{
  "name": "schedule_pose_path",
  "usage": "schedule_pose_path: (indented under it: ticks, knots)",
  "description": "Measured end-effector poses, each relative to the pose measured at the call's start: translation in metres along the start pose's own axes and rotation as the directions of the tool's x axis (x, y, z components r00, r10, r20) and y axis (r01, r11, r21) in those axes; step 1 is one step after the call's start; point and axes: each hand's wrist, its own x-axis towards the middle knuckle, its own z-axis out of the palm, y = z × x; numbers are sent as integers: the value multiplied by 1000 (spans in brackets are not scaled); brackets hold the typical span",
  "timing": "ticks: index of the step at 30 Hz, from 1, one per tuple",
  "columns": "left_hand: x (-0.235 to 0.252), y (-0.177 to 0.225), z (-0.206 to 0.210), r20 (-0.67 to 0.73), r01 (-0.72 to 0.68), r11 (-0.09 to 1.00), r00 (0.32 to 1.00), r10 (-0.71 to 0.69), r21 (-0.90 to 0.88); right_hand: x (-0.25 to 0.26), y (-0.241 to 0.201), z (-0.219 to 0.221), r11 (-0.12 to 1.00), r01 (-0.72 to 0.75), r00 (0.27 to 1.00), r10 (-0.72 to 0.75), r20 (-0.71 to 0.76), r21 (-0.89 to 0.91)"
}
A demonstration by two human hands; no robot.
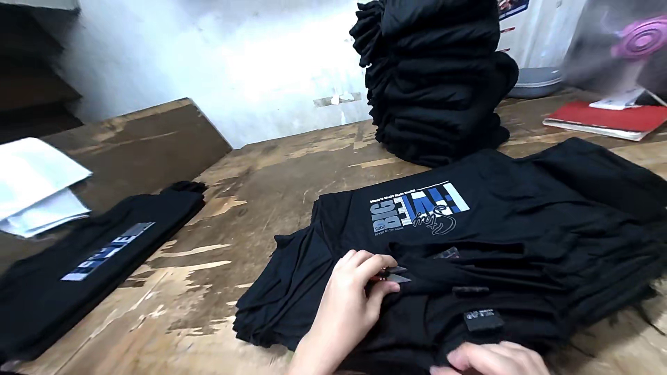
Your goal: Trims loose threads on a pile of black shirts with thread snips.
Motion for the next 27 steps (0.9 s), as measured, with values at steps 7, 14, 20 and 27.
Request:
schedule_pose_path:
  ticks: [7,14,20,27]
  knots:
    - [-37,15,-27,-189,-133,990,972,139,45,-3,-15,37,995,-103,990,104,-92,18]
    - [-67,25,-30,-145,-355,915,912,384,190,-7,-9,27,971,-106,982,135,-129,212]
    - [-54,29,-33,-86,-240,970,966,242,31,0,12,6,993,-48,998,53,-37,104]
    - [-22,64,-49,226,373,912,916,-333,-168,20,9,18,994,67,997,-71,38,81]
